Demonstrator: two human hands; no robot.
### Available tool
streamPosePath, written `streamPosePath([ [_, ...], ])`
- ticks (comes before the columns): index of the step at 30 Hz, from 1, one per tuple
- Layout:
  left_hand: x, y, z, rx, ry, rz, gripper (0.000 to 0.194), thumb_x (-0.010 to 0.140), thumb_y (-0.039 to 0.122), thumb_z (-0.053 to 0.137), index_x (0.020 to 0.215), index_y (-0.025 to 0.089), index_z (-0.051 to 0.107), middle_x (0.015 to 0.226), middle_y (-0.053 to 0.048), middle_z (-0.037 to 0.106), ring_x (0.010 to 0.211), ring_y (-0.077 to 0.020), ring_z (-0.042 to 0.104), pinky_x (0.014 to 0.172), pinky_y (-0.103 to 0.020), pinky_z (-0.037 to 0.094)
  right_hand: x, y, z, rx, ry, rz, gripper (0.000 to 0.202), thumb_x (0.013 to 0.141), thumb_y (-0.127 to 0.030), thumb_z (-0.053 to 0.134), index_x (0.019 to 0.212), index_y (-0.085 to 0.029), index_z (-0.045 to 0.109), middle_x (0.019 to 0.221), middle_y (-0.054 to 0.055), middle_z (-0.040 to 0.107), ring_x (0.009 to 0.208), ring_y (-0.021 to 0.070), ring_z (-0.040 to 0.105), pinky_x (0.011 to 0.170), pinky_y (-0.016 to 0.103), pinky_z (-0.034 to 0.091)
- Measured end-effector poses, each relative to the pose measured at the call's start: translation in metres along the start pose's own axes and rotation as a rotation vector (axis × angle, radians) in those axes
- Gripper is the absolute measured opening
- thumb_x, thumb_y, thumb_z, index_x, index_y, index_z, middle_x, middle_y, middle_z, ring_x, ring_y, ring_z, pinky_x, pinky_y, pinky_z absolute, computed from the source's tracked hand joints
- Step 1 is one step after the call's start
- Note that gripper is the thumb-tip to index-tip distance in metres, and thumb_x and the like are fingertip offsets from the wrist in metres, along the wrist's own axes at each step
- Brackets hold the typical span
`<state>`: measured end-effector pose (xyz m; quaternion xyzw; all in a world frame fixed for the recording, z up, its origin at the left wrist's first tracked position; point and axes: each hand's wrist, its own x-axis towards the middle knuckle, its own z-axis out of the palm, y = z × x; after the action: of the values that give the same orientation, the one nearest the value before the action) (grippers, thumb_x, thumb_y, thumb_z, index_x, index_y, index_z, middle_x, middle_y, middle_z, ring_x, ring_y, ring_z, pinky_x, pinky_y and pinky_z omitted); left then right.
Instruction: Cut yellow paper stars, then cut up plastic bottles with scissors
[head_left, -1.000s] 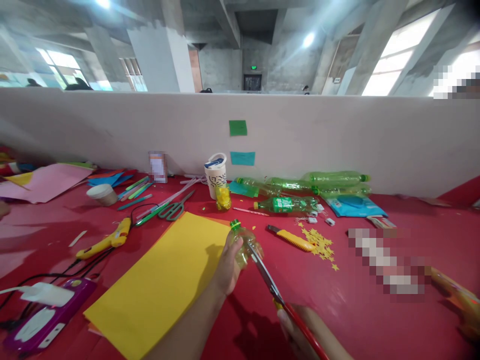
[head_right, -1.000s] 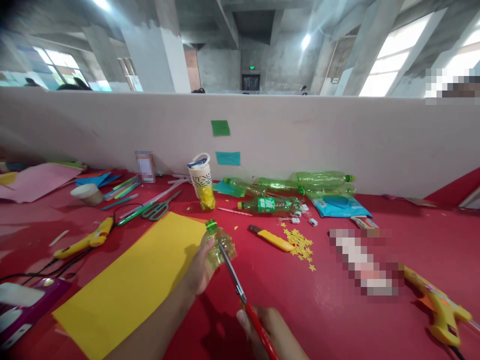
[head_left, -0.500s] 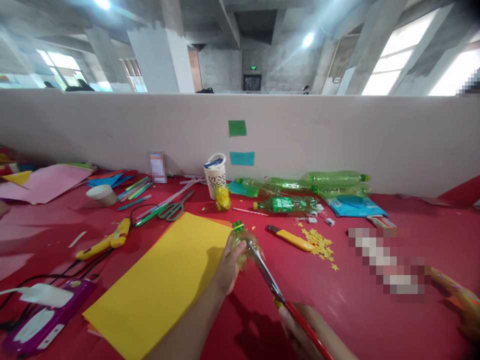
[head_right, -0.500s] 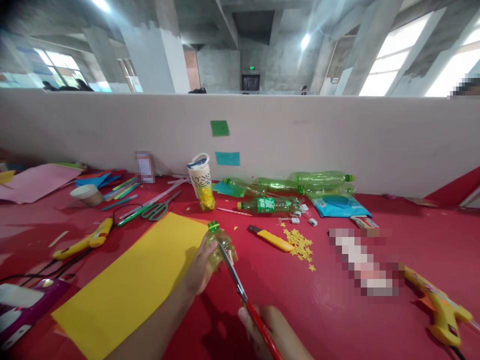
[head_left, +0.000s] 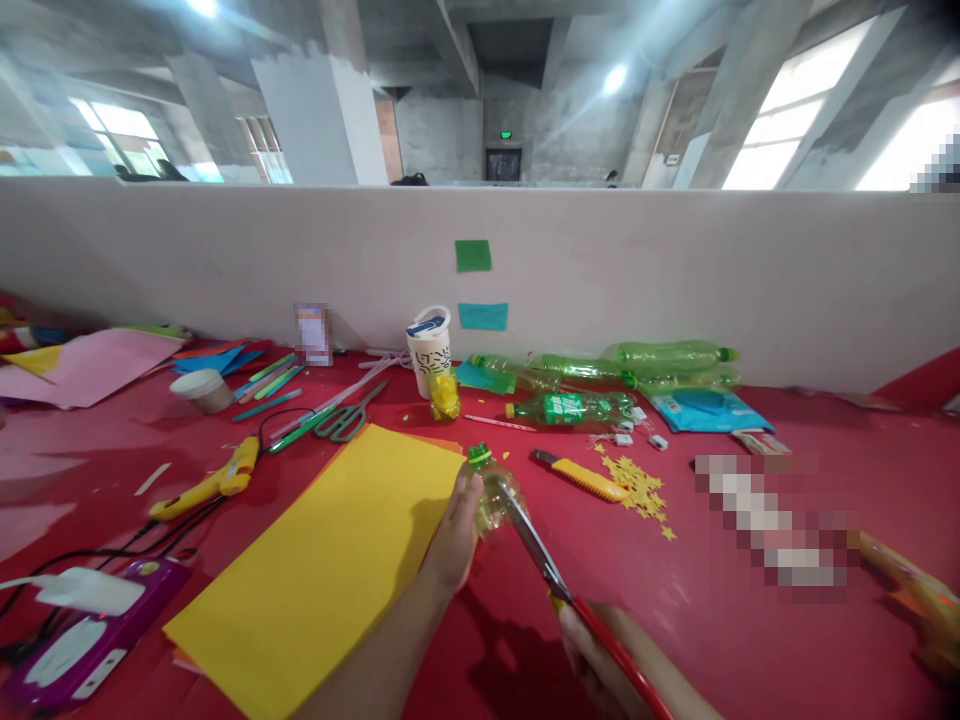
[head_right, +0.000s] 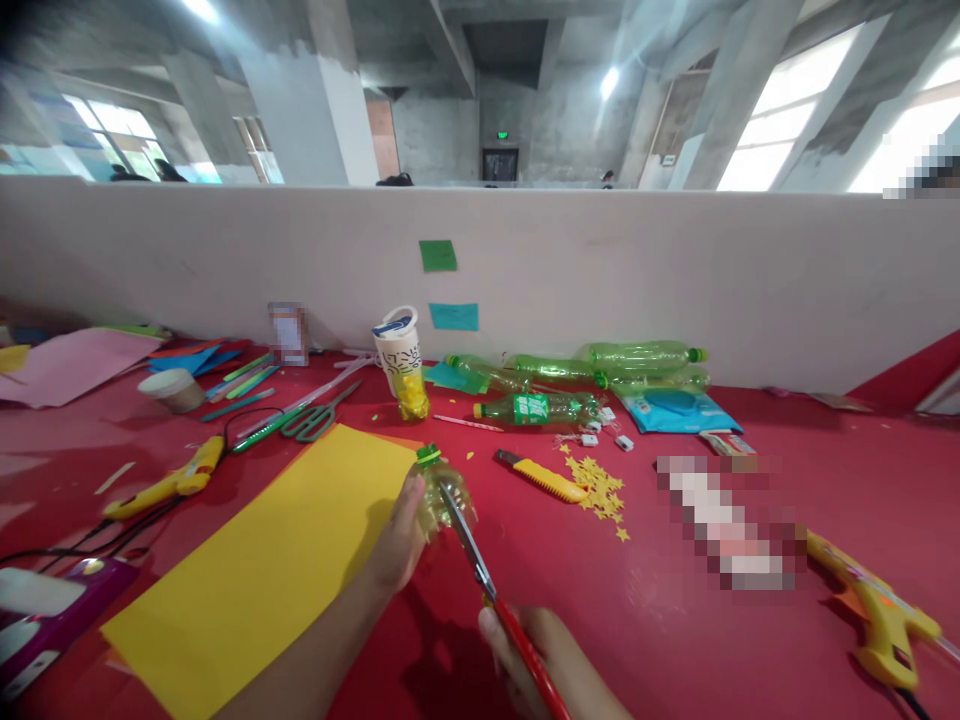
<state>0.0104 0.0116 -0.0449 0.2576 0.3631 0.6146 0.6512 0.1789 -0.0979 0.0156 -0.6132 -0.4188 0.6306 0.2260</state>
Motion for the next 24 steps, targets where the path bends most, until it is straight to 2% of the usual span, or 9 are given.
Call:
streamPosePath([
  [2,-0.0012,0.0010,0.0008,0.028,-0.006,0.002,0.041,0.074,0.036,0.064,0.113,0.027,0.057,0.116,-0.005,0.063,0.123,-0.0234,0.045,0.100,-0.035,0.036,0.0026,-0.0010,0.0007,-0.014,-0.011,-0.067,0.058,0.066,-0.077,0.047,0.056,-0.019,0.044,0.045,-0.007,0.035,0.042,0.0070,0.035,0.041,0.019,0.028],
  [5,-0.0030,0.0038,0.0034,0.075,-0.023,-0.016,0.044,0.076,0.039,0.061,0.118,0.027,0.054,0.119,-0.005,0.061,0.123,-0.0229,0.045,0.102,-0.036,0.036,0.0062,-0.0004,0.0021,-0.054,0.002,-0.152,0.066,0.056,-0.086,0.042,0.054,-0.021,0.035,0.048,-0.007,0.029,0.044,0.0072,0.029,0.040,0.020,0.024],
  [8,-0.0030,0.0049,0.0043,0.074,-0.049,-0.035,0.043,0.077,0.039,0.059,0.118,0.027,0.053,0.119,-0.005,0.061,0.123,-0.0240,0.045,0.101,-0.039,0.036,0.0089,0.0026,0.0025,-0.071,0.011,-0.147,0.066,0.056,-0.089,0.036,0.056,-0.022,0.031,0.049,-0.008,0.024,0.043,0.0070,0.024,0.039,0.021,0.020],
  [11,-0.0013,0.0039,0.0022,0.060,-0.044,-0.005,0.038,0.077,0.035,0.061,0.114,0.027,0.057,0.120,-0.004,0.061,0.125,-0.0239,0.042,0.102,-0.038,0.036,0.0105,0.0049,0.0012,-0.102,-0.012,-0.167,0.068,0.056,-0.089,0.033,0.056,-0.021,0.034,0.049,-0.008,0.027,0.044,0.0067,0.025,0.041,0.021,0.019],
  [15,0.0002,0.0020,-0.0016,0.207,0.004,0.062,0.032,0.076,0.033,0.064,0.108,0.028,0.062,0.126,-0.001,0.057,0.134,-0.0202,0.028,0.112,-0.034,0.019,0.0100,0.0044,-0.0002,-0.100,-0.045,-0.153,0.065,0.065,-0.085,0.031,0.060,-0.021,0.038,0.044,-0.010,0.026,0.041,0.0059,0.023,0.041,0.021,0.015],
  [18,0.0000,0.0016,-0.0024,0.271,0.003,0.081,0.031,0.078,0.035,0.062,0.108,0.028,0.062,0.131,0.000,0.052,0.136,-0.0188,0.022,0.113,-0.034,0.009,0.0090,0.0029,0.0000,-0.122,-0.020,-0.175,0.065,0.067,-0.084,0.031,0.059,-0.020,0.039,0.042,-0.009,0.028,0.041,0.0066,0.025,0.042,0.022,0.017],
  [24,0.0000,0.0031,-0.0019,0.307,-0.011,0.048,0.034,0.078,0.038,0.062,0.111,0.030,0.061,0.134,0.002,0.050,0.135,-0.0189,0.024,0.113,-0.033,0.013,0.0067,0.0002,0.0008,-0.079,-0.010,-0.151,0.064,0.061,-0.086,0.037,0.058,-0.021,0.037,0.045,-0.009,0.026,0.041,0.0068,0.026,0.042,0.023,0.016],
])
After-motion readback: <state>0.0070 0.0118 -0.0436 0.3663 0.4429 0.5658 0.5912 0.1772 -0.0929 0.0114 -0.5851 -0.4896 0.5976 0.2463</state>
